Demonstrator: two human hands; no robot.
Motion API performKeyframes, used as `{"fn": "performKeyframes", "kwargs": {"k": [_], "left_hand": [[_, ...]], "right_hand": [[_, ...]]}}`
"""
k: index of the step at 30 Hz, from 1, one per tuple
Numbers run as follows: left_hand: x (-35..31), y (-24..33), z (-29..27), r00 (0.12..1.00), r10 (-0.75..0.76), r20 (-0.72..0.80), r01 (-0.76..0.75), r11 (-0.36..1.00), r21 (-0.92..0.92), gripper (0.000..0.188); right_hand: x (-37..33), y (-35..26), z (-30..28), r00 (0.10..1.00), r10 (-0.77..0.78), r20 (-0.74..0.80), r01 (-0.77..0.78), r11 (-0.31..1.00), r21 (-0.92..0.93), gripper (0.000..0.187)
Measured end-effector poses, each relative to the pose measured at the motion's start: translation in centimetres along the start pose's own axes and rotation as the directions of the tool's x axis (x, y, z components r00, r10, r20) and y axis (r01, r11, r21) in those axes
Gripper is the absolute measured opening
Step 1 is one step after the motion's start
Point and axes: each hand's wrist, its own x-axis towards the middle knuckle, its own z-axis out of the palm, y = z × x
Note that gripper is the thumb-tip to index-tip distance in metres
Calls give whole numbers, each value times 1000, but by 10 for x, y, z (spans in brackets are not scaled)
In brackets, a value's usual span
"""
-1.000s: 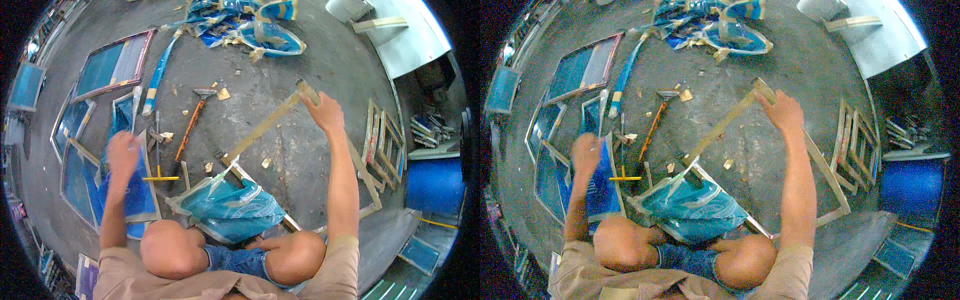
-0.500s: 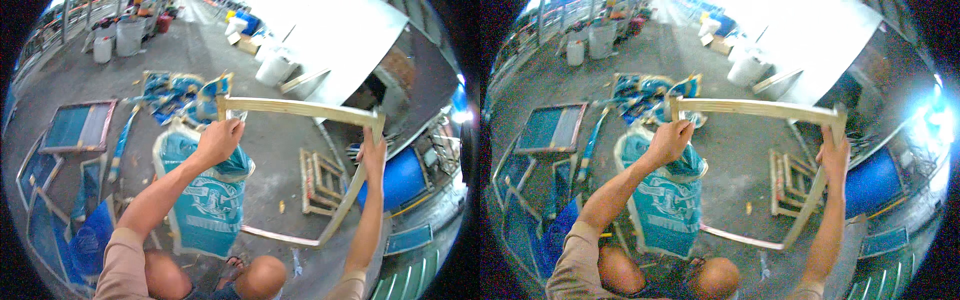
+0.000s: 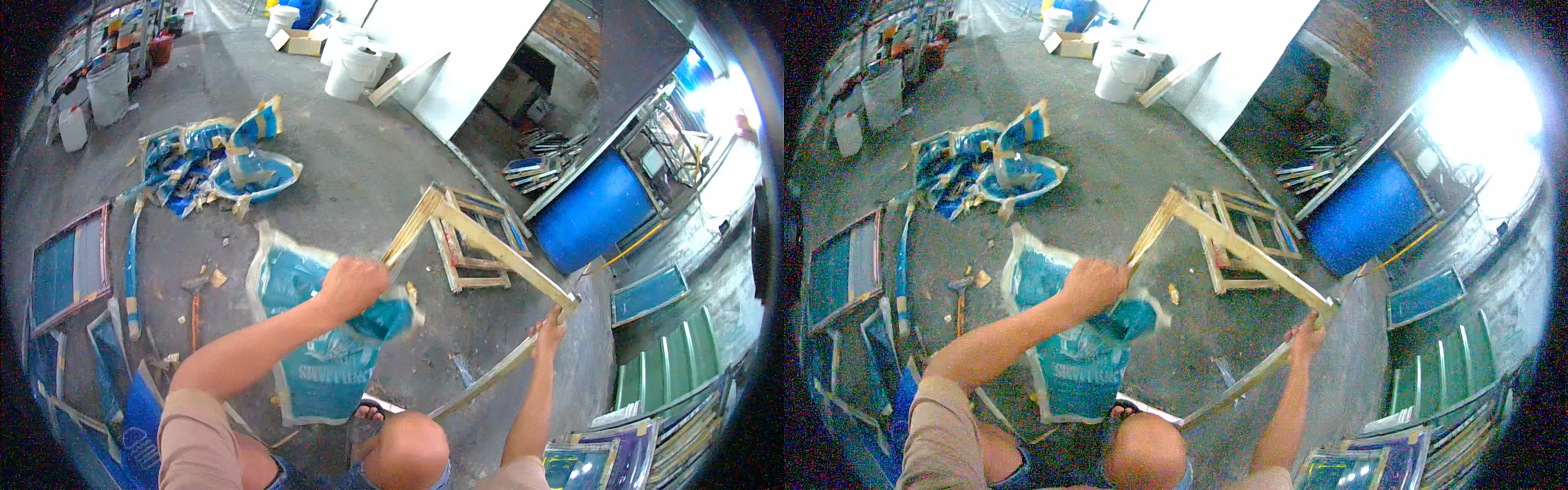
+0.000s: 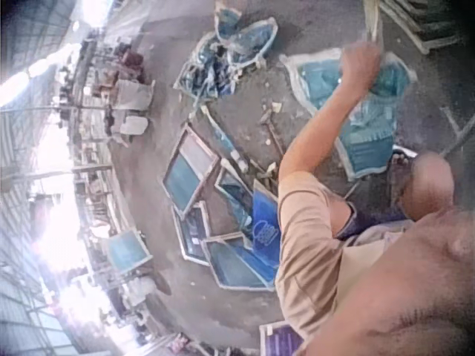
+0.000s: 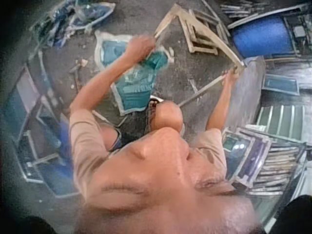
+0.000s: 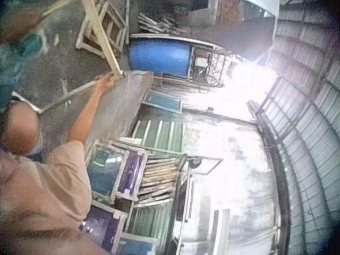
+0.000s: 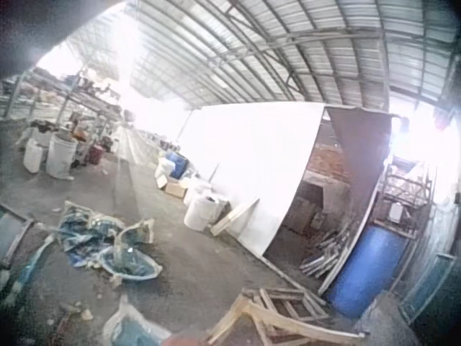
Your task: The person uses a hammer and a yellow scraper to disassemble wooden screen frames. They strike the frames to loosen them, then peel off the attached mesh fabric and separate the wooden pieces.
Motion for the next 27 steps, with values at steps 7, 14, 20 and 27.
{"fn": "performKeyframes", "kwargs": {"k": [7, 14, 20, 27], "left_hand": [[0, 21, 3, 997, 17, 76, -9, 994, -107, 9], [9, 57, 24, 995, -1, 102, -8, 996, 87, 13], [-138, 96, 188, 663, 239, 710, -57, 961, -271, 25], [-89, 76, -5, 284, 237, 929, 346, 878, -330, 64]], "right_hand": [[17, 4, -18, 928, -354, -113, 302, 896, -326, 47], [-73, -136, 144, 361, -669, 650, 922, 151, -357, 45], [-67, -140, 237, 528, -294, 797, 849, 194, -491, 79], [-6, -83, 227, 588, -280, 759, 809, 172, -563, 76]]}}
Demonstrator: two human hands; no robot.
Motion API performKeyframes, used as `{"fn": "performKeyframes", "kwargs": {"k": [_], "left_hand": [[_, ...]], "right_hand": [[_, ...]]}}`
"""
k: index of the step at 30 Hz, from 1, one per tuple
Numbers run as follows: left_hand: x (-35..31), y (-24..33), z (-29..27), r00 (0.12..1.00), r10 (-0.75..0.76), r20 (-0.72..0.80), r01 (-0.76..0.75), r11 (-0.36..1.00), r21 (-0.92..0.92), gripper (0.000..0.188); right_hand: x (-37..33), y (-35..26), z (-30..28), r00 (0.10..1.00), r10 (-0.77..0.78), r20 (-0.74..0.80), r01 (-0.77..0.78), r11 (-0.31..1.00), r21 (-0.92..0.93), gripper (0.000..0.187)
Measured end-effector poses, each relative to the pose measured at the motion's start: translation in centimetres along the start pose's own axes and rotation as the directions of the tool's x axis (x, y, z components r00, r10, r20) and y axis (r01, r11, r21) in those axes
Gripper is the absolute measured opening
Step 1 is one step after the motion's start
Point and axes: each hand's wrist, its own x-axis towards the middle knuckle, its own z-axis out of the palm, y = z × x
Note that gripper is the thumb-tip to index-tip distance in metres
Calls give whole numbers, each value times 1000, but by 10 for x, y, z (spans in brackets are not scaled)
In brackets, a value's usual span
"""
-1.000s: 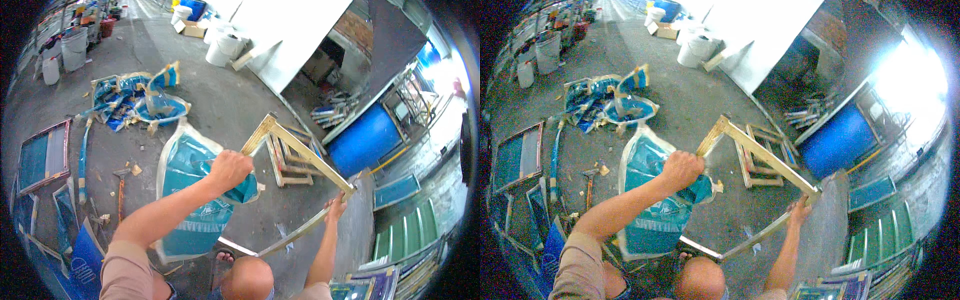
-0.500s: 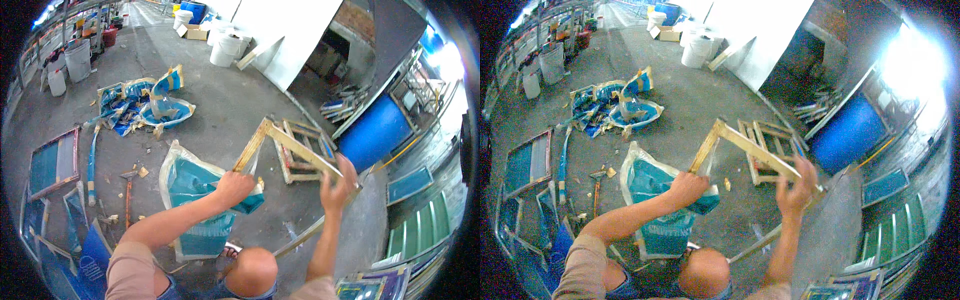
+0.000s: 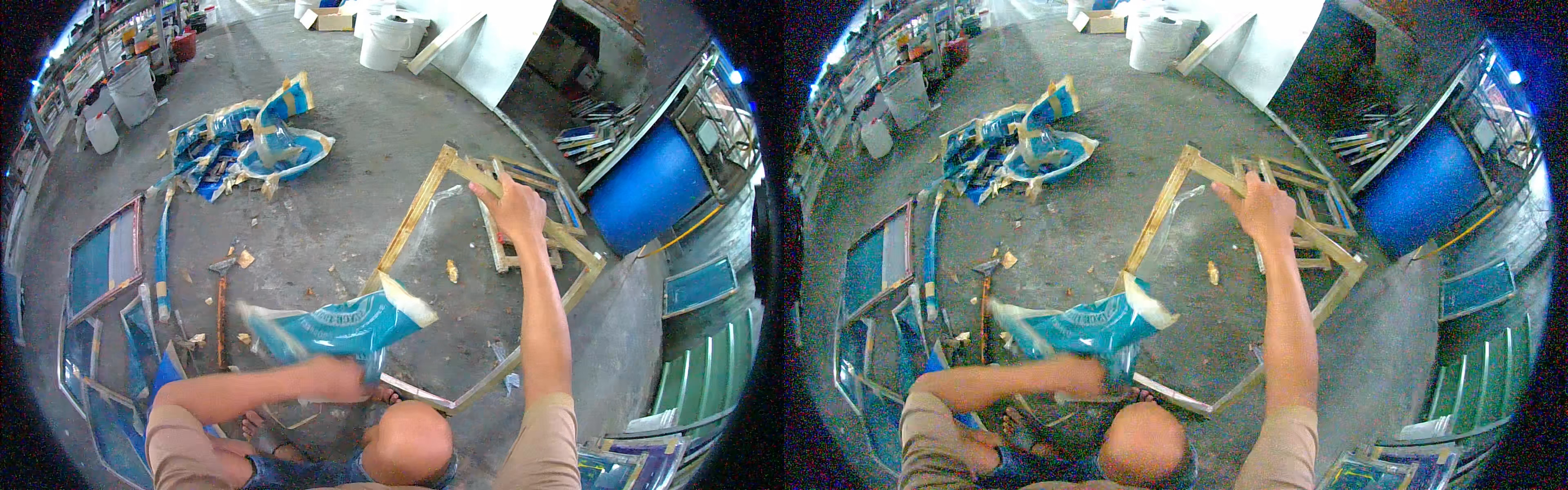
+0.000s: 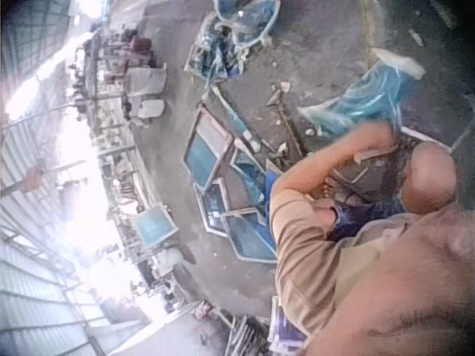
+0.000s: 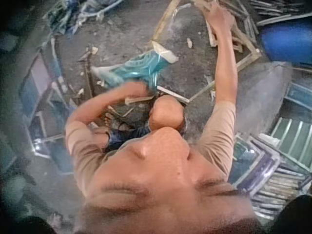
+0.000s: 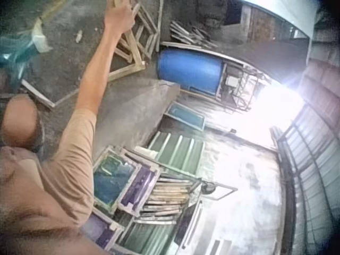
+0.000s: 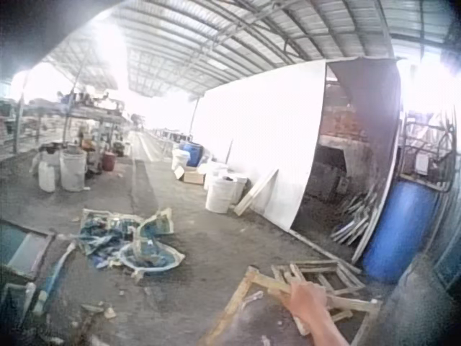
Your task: The person uses a hammer and a yellow scraper to disassemble wooden screen frames. They strike the frames to loosen them, then peel off the attached mesh fabric and separate the wooden pieces.
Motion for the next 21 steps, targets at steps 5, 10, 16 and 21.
{"fn": "performKeyframes", "kwargs": {"k": [5, 10, 16, 21], "left_hand": [[-34, -1, -125, 435, -80, -897, 307, 950, 64, 62], [-75, 50, -182, 164, 126, -978, -34, 992, 122, 47], [-26, 30, -215, 43, 457, -889, 147, 877, 458, 28], [46, 22, -189, 204, 432, -878, 378, 793, 478, 17]], "right_hand": [[-7, -25, -24, 998, -34, -57, 35, 999, 27, 75], [-8, -17, -25, 990, -114, -83, 120, 990, 72, 80], [-13, -19, -35, 998, -31, -52, 33, 998, 51, 78], [-16, -33, -36, 990, -67, -127, 77, 995, 70, 71]]}}
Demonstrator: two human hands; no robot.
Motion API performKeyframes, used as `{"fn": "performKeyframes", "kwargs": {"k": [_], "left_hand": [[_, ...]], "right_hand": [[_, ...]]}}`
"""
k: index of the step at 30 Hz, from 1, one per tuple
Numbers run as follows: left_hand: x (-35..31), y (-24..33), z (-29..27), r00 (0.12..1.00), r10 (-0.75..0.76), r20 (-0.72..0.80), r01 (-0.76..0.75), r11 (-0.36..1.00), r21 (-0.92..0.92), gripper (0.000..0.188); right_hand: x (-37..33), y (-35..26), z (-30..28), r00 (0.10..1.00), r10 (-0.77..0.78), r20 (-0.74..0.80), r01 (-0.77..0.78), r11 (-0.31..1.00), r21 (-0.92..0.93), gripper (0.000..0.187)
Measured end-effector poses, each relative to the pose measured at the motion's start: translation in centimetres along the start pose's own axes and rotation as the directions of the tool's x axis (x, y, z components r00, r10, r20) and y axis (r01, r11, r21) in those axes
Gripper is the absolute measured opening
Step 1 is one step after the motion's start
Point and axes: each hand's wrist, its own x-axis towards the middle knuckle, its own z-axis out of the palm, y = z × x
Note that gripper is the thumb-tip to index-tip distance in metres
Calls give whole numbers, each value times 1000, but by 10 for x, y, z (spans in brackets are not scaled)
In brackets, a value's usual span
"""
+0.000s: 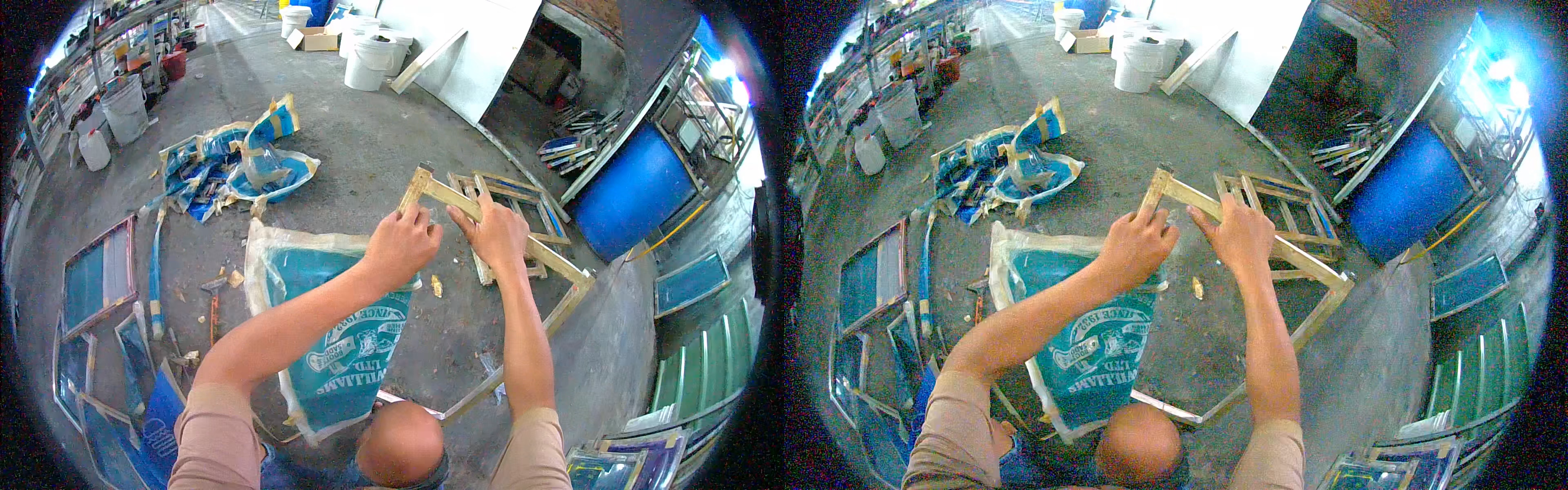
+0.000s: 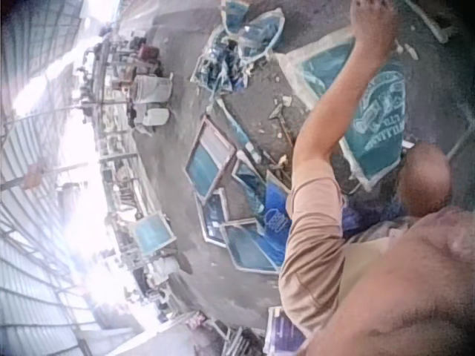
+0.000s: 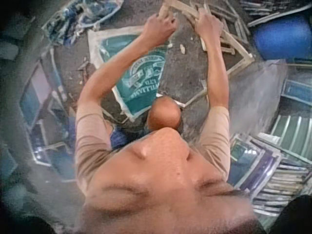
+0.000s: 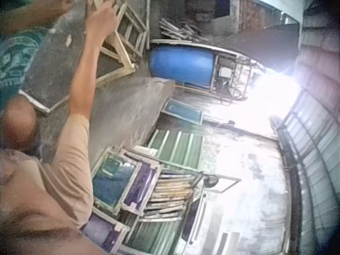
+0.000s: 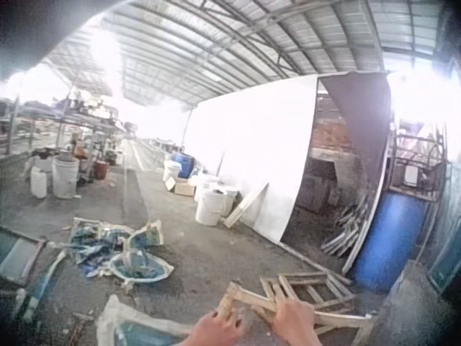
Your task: The person uses a hammer and a yellow scraper to disassemble wooden screen frames. They strike the frames to loosen them, then peel off the attached mesh fabric and separate the wooden pieces.
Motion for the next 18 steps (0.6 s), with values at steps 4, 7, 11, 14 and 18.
{"fn": "performKeyframes", "kwargs": {"k": [4, 7, 11, 14, 18], "left_hand": [[-14, 0, 28, 968, 115, -223, -120, 993, -11, 12], [-46, 8, 39, 985, 44, -166, -88, 960, -266, 15], [-175, 83, 75, 967, 65, 245, 129, 708, -695, 28], [-273, 90, 66, 818, 311, 483, 224, 601, -767, 33], [-299, -26, -49, 576, 195, 794, 634, 507, -584, 31]], "right_hand": [[-1, 1, 0, 1000, 27, 12, -27, 999, -28, 67], [0, 10, 4, 1000, 0, -30, -1, 999, -45, 66], [17, 10, 26, 993, 65, 99, -63, 998, -25, 73], [26, 33, 47, 994, 61, 85, -54, 995, -86, 76], [34, 43, 78, 973, 85, 216, -66, 994, -91, 80]]}}
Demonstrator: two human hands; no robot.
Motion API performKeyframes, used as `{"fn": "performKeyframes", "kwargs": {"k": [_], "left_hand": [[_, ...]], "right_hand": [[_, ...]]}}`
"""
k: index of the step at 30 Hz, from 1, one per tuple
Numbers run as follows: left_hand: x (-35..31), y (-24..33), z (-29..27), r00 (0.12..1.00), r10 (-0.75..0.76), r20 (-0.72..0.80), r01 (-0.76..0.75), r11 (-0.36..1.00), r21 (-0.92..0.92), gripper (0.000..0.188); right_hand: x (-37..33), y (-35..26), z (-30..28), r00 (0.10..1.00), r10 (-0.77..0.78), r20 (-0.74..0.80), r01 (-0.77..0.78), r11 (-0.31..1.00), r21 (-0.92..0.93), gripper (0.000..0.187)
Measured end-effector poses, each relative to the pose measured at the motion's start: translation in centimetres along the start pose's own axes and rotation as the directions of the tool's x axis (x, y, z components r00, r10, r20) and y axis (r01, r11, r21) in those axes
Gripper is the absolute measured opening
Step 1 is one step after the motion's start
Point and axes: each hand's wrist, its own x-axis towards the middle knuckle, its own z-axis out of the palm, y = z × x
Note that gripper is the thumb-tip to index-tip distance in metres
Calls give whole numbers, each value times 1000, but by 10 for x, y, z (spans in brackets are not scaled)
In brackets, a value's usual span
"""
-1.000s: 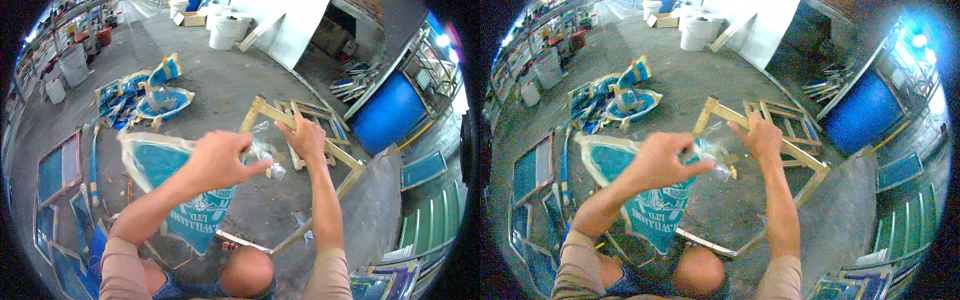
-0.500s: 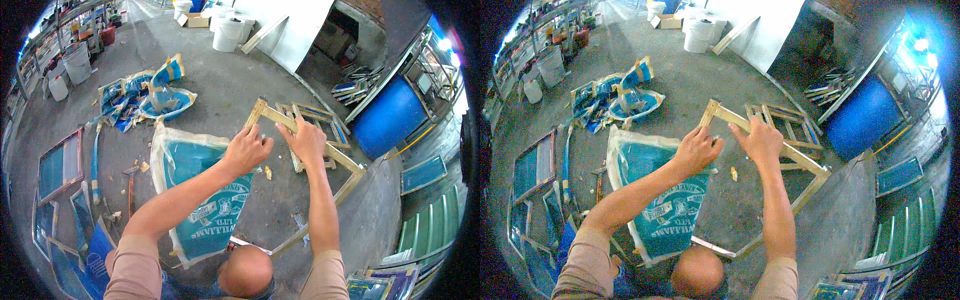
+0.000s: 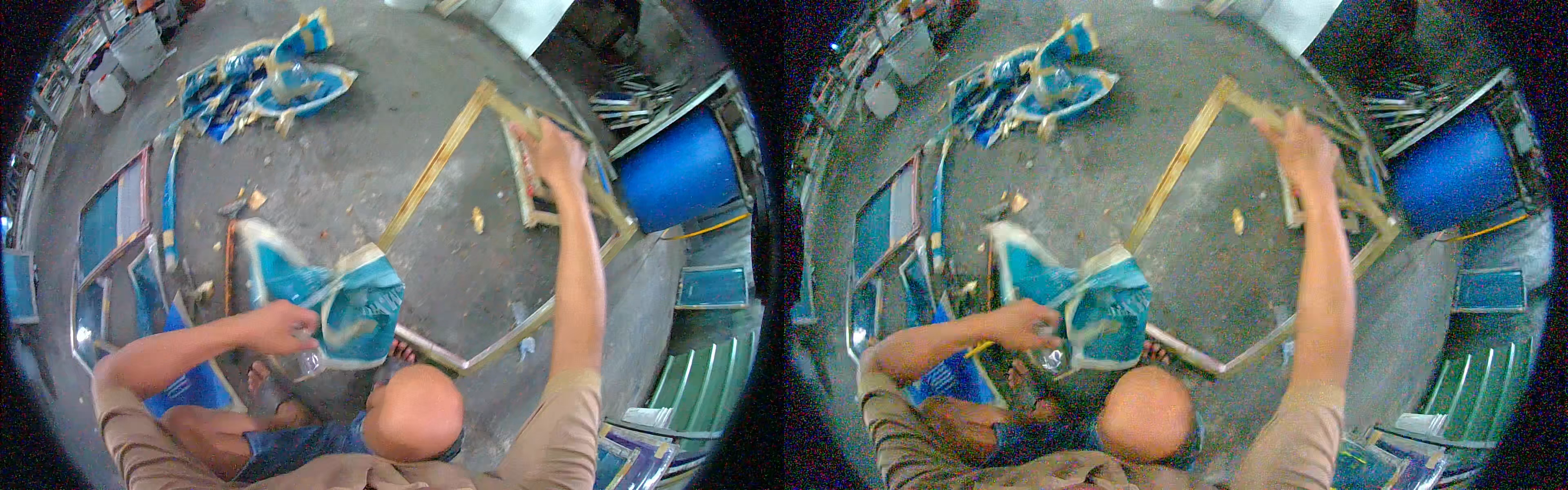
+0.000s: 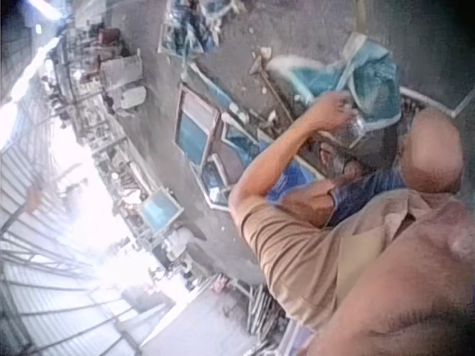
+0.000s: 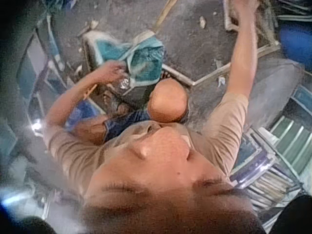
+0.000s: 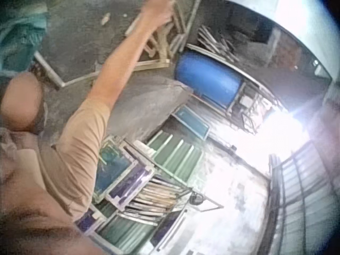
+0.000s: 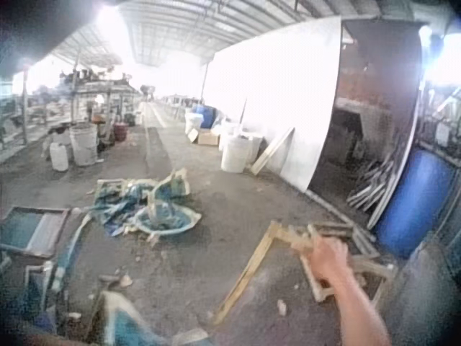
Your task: The person uses a hammer and a yellow scraper to disassemble wooden screen frames. They strike the frames to loosen them, then peel off the attached mesh fabric and separate the wooden pieces.
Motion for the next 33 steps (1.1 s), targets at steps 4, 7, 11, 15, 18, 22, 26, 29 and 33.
{"fn": "performKeyframes", "kwargs": {"k": [4, 7, 11, 15, 18, 22, 26, 29, 33], "left_hand": [[-227, -85, 13, 539, -842, -15, 638, 419, -646, 28], [-463, -170, 18, -59, -809, -584, 793, 318, -520, 37], [-656, -116, -28, 50, -378, -924, 996, -44, 72, 48], [-391, -72, -114, -65, -647, -760, 989, -143, 37, 59], [-412, -121, -124, 246, -630, -737, 906, 419, -56, 66], [-331, -148, -113, 395, -377, -838, 776, 625, 85, 58], [-367, -157, -121, 229, -341, -912, 953, 272, 137, 33], [-395, -142, -127, 97, -146, -985, 969, 240, 60, 25], [-502, -181, -91, -115, 61, -991, 957, 274, -94, 27]], "right_hand": [[16, 8, 12, 1000, -6, -12, 6, 1000, 2, 83], [27, 19, 10, 995, -71, 69, 69, 997, 29, 86], [41, -17, -14, 977, -210, 22, 211, 977, -44, 82], [41, -40, -130, 959, -241, -153, 232, 970, -70, 79], [37, -97, -176, 925, -248, -289, 257, 966, -8, 72], [1, -129, -188, 900, -294, -322, 274, 956, -107, 79], [-6, -159, -180, 845, -382, -374, 368, 923, -111, 72], [4, -184, -169, 815, -462, -351, 466, 881, -79, 72], [8, -225, -160, 765, -532, -363, 546, 835, -75, 66]]}}
